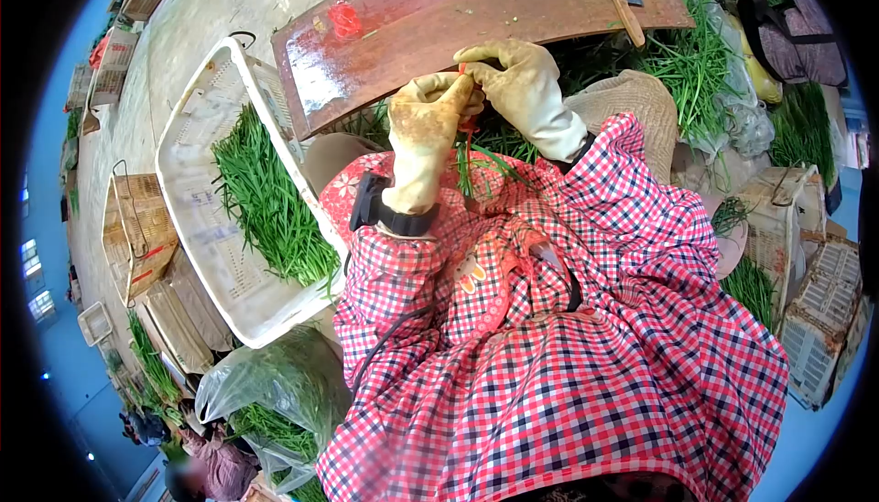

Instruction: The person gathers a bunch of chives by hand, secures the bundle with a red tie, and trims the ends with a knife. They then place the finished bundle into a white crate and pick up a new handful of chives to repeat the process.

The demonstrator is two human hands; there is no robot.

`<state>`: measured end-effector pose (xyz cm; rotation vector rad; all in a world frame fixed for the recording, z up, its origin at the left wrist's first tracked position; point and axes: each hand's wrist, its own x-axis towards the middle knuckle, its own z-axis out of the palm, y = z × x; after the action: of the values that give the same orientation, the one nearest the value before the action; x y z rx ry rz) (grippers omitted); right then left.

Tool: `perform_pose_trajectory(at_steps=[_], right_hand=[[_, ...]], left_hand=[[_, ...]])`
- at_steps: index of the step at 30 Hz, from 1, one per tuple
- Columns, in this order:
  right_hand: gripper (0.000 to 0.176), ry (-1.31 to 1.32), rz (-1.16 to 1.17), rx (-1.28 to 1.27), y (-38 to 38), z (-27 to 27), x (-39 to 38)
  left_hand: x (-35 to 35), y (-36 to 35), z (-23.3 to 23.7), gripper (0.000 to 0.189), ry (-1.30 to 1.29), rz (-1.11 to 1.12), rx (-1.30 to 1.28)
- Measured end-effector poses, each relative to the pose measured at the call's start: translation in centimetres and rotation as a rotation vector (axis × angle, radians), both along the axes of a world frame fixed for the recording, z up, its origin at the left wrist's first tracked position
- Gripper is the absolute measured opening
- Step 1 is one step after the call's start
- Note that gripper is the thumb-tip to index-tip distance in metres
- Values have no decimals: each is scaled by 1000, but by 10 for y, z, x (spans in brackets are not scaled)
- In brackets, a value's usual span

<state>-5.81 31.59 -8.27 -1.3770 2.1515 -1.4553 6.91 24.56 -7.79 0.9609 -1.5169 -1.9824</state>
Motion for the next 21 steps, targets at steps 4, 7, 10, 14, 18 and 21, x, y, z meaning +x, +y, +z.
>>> perform_pose_trajectory(at_steps=[4, 7, 10, 14, 18, 21], right_hand=[[15, 76, -16, -98, -4, -10, -3], [23, 663, 100, -60, -4, -4, -19], [28, 885, 201, 74, -13, 1, -30], [20, 152, 86, 40, -27, 7, -26], [14, -163, -21, 91, -31, -1, -29], [14, -399, -42, 23, -35, -4, -30]], left_hand=[[-8, 1, -2, 24, -14, 37, 21], [-5, 1, -2, 26, -36, 19, 11], [-6, -5, -5, 27, -31, 11, -23], [-19, -12, -5, 25, 91, 92, 57], [-33, -16, -16, 26, 139, 96, 75], [-39, -18, -19, 27, 127, 92, 118]])
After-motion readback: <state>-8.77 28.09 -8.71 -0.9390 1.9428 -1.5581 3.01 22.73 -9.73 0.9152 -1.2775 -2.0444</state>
